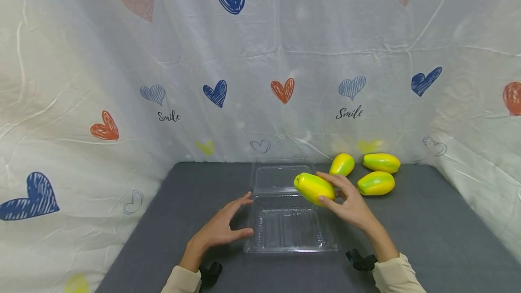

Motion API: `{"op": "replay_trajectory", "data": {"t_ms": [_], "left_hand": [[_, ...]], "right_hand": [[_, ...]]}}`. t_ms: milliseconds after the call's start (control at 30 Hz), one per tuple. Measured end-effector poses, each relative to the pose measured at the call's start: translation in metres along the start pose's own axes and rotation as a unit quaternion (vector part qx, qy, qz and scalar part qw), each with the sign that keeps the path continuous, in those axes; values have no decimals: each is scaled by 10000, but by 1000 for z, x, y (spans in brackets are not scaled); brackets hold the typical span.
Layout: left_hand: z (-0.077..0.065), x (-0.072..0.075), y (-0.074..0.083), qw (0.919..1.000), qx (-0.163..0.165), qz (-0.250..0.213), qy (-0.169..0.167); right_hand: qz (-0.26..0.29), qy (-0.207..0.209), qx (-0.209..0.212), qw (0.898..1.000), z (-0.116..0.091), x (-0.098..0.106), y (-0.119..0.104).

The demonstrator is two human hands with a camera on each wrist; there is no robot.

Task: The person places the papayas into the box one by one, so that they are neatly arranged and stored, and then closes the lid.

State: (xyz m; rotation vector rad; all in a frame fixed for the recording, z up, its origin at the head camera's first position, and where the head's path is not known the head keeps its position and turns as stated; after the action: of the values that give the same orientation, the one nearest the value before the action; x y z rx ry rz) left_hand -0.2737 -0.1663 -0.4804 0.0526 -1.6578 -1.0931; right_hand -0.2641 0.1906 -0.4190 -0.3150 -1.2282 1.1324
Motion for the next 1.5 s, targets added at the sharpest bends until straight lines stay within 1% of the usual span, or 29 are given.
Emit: {"op": "replay_trajectory", "data": {"t_ms": [233,400,600,833,967,1200,1333,1500], "left_hand": [[2,0,0,10000,64,26,-4],[2,0,1,10000,54,45,17],[2,1,2,9999,99,33,-11],[3,1,2,9997,245,-8,-3],[2,1,2,9997,227,-13,-7],[2,0,3,9998,175,-79,22],[1,0,2,9996,253,-116,25],[0,-1,2,9993,331,-162,23]], "right_hand": [[386,-62,188,9991,14,-23,-17],[509,-95,144,9986,18,-41,-26],[656,-127,82,9977,20,-62,-28],[664,-160,-153,9975,21,-84,-29],[715,-177,-354,9967,22,-93,-28],[687,-171,-849,9939,23,-106,-23],[686,-148,-899,9935,23,-111,-23],[476,-243,-868,9948,26,-116,-24]]}}
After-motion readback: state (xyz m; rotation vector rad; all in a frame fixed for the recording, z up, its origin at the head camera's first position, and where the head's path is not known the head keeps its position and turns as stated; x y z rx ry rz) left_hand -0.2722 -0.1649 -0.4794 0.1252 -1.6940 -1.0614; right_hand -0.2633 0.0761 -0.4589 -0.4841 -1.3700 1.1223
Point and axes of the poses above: each hand's wrist, its own z-axis towards the middle knuckle, its own x-axis out of the back of the hand, y = z × x, the point moved 4 cm from there along z, towards the middle knuckle, and after that the axes turned 9 degrees about -y, right-handed, at the moved point
